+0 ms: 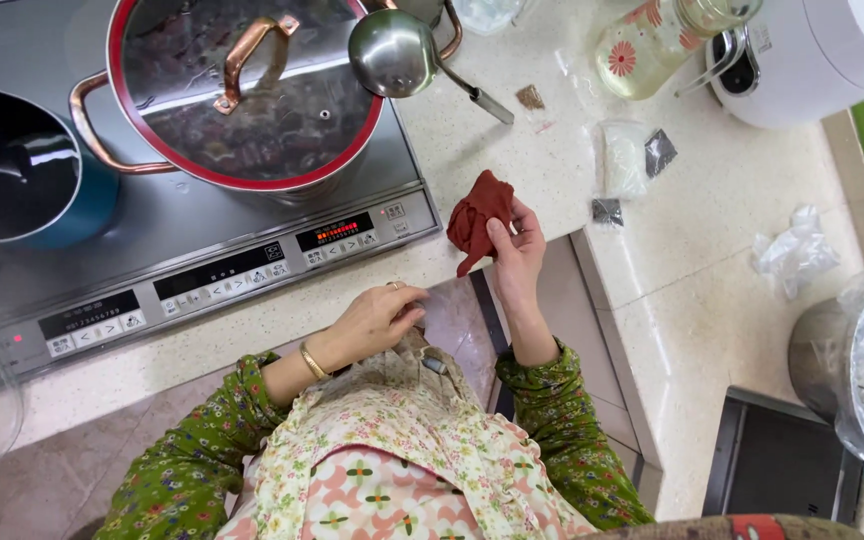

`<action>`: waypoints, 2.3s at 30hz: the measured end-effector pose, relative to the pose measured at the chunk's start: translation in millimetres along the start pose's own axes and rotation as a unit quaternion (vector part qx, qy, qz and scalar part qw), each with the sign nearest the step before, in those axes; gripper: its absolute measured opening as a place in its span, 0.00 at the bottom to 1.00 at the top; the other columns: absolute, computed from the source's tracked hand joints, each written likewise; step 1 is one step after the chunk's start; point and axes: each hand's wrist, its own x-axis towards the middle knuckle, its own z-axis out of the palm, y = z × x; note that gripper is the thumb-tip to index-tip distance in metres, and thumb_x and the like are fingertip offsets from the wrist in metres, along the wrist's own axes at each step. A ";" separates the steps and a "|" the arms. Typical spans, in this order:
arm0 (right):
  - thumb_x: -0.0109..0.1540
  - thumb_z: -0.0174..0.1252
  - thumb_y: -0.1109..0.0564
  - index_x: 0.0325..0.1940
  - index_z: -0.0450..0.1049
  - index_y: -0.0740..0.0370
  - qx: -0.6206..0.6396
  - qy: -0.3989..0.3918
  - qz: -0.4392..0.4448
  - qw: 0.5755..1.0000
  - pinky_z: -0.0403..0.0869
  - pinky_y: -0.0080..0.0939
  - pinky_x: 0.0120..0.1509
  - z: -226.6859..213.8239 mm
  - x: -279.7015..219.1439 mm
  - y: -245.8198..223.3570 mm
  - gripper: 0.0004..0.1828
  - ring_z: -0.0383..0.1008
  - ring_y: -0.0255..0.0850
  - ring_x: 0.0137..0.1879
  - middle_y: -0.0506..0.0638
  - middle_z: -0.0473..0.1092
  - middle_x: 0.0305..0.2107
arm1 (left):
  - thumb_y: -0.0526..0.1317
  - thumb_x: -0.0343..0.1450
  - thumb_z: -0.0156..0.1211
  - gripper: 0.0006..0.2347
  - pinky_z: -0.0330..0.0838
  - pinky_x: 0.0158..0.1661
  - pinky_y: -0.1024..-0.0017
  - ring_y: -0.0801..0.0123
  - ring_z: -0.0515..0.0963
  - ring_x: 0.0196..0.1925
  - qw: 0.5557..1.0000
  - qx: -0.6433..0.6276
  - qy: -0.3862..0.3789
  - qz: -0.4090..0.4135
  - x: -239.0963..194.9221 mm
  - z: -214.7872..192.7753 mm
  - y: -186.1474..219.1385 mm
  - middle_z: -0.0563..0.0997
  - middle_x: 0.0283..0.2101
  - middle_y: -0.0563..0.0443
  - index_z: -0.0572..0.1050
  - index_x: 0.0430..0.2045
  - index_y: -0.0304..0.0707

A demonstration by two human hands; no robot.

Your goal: The person washes rice in a pot and then in a sieve under running water. They then wash red ingredients in a small sieve. The person adds the washed rice to a pot of boiling liquid on the stove, stirs it, and adds liquid from a kettle. They cover the pot and continue to stir.

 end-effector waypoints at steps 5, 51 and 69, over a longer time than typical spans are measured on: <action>0.68 0.57 0.65 0.68 0.63 0.70 -0.006 -0.071 -0.042 0.997 0.75 0.46 0.68 33.0 12.1 -18.1 0.24 0.72 0.45 0.64 0.57 0.68 0.60 | 0.38 0.71 0.61 0.13 0.75 0.37 0.57 0.48 0.82 0.35 0.997 0.048 0.053 -0.034 -14.6 -19.2 -1.6 0.82 0.38 0.39 0.76 0.49 0.36; 0.70 0.38 0.25 0.82 0.47 0.55 -0.695 -0.325 -0.116 0.631 0.39 0.75 0.79 86.2 190.3 83.3 0.46 0.29 0.72 0.81 0.72 0.36 0.76 | 0.47 0.69 0.63 0.31 0.74 0.33 0.65 0.59 0.82 0.31 0.827 0.445 0.078 -0.335 -17.0 -9.6 -21.5 0.82 0.27 0.45 0.64 0.66 0.30; 0.71 0.57 0.49 0.79 0.60 0.56 -0.567 -0.282 -0.261 0.728 0.55 0.64 0.79 73.3 159.4 90.0 0.32 0.49 0.65 0.80 0.63 0.50 0.76 | 0.44 0.67 0.64 0.32 0.72 0.34 0.66 0.61 0.81 0.32 0.844 0.438 0.100 -0.293 -24.0 -1.4 -41.7 0.82 0.29 0.46 0.65 0.64 0.25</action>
